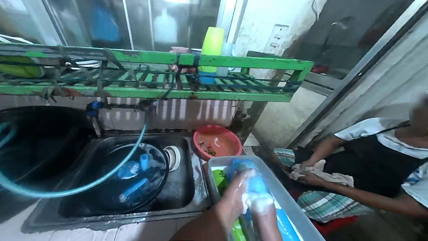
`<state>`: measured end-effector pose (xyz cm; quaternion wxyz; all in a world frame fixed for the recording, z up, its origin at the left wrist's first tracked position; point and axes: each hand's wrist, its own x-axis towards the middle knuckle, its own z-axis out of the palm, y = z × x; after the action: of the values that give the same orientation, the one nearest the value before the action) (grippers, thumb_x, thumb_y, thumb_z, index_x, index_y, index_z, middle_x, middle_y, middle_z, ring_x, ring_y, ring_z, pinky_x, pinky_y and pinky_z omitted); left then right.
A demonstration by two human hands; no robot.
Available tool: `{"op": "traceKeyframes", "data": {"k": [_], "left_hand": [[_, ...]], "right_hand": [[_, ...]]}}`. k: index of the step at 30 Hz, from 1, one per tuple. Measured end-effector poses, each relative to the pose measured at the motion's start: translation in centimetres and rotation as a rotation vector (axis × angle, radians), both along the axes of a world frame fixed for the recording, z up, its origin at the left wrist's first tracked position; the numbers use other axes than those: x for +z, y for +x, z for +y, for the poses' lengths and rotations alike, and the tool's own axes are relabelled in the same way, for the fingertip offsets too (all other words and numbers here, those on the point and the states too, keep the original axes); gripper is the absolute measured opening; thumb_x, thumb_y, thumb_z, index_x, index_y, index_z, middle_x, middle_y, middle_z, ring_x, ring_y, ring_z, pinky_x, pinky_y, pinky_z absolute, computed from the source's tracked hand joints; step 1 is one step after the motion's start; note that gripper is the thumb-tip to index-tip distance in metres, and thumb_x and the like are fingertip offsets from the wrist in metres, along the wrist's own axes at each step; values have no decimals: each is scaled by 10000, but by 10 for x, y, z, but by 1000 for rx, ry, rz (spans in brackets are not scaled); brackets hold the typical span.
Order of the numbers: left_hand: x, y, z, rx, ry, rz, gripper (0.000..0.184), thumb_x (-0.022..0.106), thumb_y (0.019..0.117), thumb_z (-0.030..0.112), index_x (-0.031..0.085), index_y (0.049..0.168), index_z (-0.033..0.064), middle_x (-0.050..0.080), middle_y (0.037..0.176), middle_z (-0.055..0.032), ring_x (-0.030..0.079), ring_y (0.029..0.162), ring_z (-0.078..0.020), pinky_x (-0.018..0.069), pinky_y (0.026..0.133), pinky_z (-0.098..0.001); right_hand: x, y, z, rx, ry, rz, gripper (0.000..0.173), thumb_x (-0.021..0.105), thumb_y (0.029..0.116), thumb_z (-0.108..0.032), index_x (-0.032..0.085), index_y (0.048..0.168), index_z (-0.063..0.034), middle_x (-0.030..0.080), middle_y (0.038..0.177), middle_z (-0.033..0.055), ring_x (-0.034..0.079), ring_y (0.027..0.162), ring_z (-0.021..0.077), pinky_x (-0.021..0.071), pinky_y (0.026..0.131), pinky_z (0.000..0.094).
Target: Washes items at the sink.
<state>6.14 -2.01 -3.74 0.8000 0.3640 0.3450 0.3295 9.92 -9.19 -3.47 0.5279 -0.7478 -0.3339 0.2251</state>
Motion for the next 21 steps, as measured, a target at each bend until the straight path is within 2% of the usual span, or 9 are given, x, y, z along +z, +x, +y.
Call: {"op": "traceKeyframes", "data": {"k": [2,4,6,8,9,12,15,18,21], "left_hand": [[-1,11,-13,116,9,61,835,724,937,193,225,1598,84,446,1498,-265,531,1317,-346,498,1053,-507],[-2,17,-21,189,-8,99,934,769,910,192,166,1617,93,391,1536,-278,488,1359,-368,471,1077,-530],[-4,14,-18,155,-12,78,873,735,951,263,194,1613,82,409,1540,-254,495,1365,-342,468,1090,-514],[-6,3,-8,32,-40,12,731,619,1014,391,284,1595,100,439,1545,-190,485,1379,-289,445,1114,-492],[-6,-1,-2,-5,-60,-10,634,580,1026,431,398,1540,106,519,1479,-157,535,1322,-260,473,1078,-477],[-3,0,-4,1,-19,-2,710,637,997,353,309,1574,102,494,1485,-195,540,1315,-284,489,1068,-478],[4,11,-21,162,-50,61,903,759,910,206,187,1605,125,450,1485,-266,550,1285,-350,513,1013,-519],[3,9,-7,174,-65,91,788,760,927,239,308,1541,40,535,1401,-248,587,1241,-317,526,1015,-481],[12,-4,27,231,-48,89,615,704,976,242,421,1466,-1,555,1374,-235,565,1243,-304,485,1043,-458]], "right_hand": [[0,19,-8,289,-331,-360,453,674,967,-154,602,1311,132,610,1365,289,544,1352,359,364,1189,468],[-19,33,-18,391,-260,-594,474,643,964,-228,628,1270,134,626,1313,332,565,1305,454,382,1154,558],[-39,29,-18,186,49,-283,375,632,891,-22,608,1205,184,690,1148,255,662,1128,268,507,1028,380],[-18,10,-8,-52,299,364,190,408,935,78,539,1043,-8,652,801,20,657,706,45,578,636,228],[-9,3,-5,-83,337,463,199,388,942,67,531,1023,-45,641,763,-9,646,657,35,576,592,230],[-45,23,-5,130,172,-205,407,657,924,-70,598,1259,153,689,1190,215,653,1139,192,499,1046,324],[-86,61,-5,345,-44,-743,546,594,987,-427,620,1345,-15,642,1357,197,568,1334,313,416,1155,522],[-35,27,-8,223,-31,-395,516,663,935,-143,558,1343,155,625,1332,299,600,1287,340,435,1135,443],[-18,22,-11,170,63,45,362,562,981,-11,593,1326,94,671,1254,195,657,1127,160,535,995,307]]}}
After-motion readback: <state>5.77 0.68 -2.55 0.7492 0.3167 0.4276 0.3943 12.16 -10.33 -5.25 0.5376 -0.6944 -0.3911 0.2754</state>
